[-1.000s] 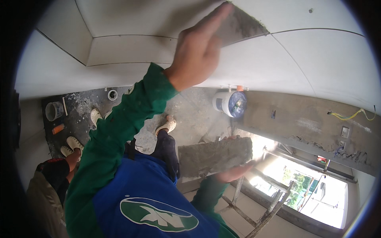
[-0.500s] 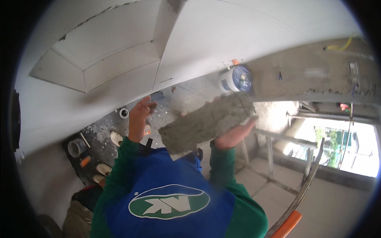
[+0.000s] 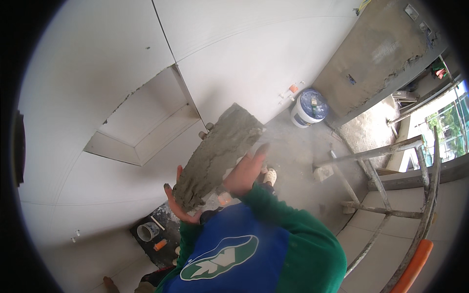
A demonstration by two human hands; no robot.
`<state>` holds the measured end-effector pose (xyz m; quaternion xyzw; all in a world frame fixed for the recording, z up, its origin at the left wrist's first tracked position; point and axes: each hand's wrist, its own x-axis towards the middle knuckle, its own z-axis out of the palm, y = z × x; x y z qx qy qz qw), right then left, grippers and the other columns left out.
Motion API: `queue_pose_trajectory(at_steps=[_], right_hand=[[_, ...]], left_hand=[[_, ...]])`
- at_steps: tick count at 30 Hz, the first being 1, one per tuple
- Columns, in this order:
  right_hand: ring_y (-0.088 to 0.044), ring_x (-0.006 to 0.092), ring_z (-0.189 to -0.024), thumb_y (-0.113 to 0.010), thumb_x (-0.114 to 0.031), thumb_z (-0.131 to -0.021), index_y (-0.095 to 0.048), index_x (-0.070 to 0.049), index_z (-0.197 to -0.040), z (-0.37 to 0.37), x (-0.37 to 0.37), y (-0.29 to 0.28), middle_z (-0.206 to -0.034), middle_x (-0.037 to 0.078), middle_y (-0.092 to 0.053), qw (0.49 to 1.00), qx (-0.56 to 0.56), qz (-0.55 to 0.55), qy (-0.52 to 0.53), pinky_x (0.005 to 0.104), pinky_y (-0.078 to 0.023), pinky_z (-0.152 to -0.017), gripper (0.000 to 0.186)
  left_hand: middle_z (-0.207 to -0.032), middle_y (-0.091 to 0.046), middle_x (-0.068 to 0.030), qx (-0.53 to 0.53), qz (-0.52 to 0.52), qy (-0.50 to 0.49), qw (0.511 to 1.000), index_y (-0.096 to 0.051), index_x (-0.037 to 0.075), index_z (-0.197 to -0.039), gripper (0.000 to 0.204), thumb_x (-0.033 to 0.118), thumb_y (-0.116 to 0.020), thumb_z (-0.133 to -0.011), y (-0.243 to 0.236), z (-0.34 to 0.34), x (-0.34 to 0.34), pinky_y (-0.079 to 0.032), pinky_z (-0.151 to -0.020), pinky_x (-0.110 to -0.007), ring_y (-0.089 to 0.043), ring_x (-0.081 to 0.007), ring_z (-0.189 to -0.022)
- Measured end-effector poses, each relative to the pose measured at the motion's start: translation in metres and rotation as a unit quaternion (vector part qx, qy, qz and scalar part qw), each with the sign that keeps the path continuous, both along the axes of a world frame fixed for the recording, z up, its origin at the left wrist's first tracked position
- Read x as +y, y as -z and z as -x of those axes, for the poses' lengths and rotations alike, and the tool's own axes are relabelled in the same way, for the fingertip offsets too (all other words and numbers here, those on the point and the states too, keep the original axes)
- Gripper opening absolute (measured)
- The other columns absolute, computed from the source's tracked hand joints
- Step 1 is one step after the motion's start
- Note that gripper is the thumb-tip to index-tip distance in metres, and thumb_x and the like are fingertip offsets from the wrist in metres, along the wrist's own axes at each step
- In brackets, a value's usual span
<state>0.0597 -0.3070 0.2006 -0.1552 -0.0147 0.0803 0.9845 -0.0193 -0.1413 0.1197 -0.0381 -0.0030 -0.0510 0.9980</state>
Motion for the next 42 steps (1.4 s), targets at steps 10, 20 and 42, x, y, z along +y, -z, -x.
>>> queue_pose_trajectory(at_steps=[10, 20, 42], right_hand=[[-0.030, 0.0295, -0.142, -0.032, -0.097, -0.070, -0.021, 0.005, -0.152, 0.012, -0.014, -0.003, -0.158, 0.016, -0.027, 0.977, -0.148, 0.151, 0.032, 0.0436, -0.022, -0.118, 0.132], [-0.035, 0.0322, -0.137, -0.023, -0.077, -0.093, -0.025, -0.006, -0.154, -0.028, -0.042, -0.087, -0.152, 0.017, -0.038, 0.990, -0.090, -0.010, -0.104, 0.0436, -0.028, -0.116, 0.094], [-0.048, 0.0073, -0.072, -0.041, -0.032, -0.105, -0.049, 0.004, -0.131, -0.072, -0.030, -0.068, -0.077, 0.000, -0.051, 0.795, -0.234, 0.560, 0.024, 0.0250, -0.044, -0.069, 0.045]], left_hand=[[-0.149, -0.045, -0.0175, -0.009, -0.002, -0.051, 0.999, -0.053, 0.008, -0.140, 0.070, 0.063, -0.035, -0.100, 0.014, 0.014, 0.019, -0.028, -0.115, -0.057, -0.037, -0.0363, -0.140], [-0.141, -0.054, -0.0149, -0.042, -0.014, -0.035, 0.998, -0.064, 0.011, -0.125, 0.062, 0.063, -0.042, -0.098, 0.025, 0.020, 0.022, -0.034, -0.111, -0.057, -0.046, -0.0358, -0.133], [-0.140, -0.052, -0.0231, 0.022, -0.090, -0.005, 0.996, -0.063, 0.006, -0.121, 0.078, 0.075, -0.044, -0.089, 0.050, 0.022, 0.072, -0.036, -0.109, -0.060, -0.045, -0.0416, -0.132]])
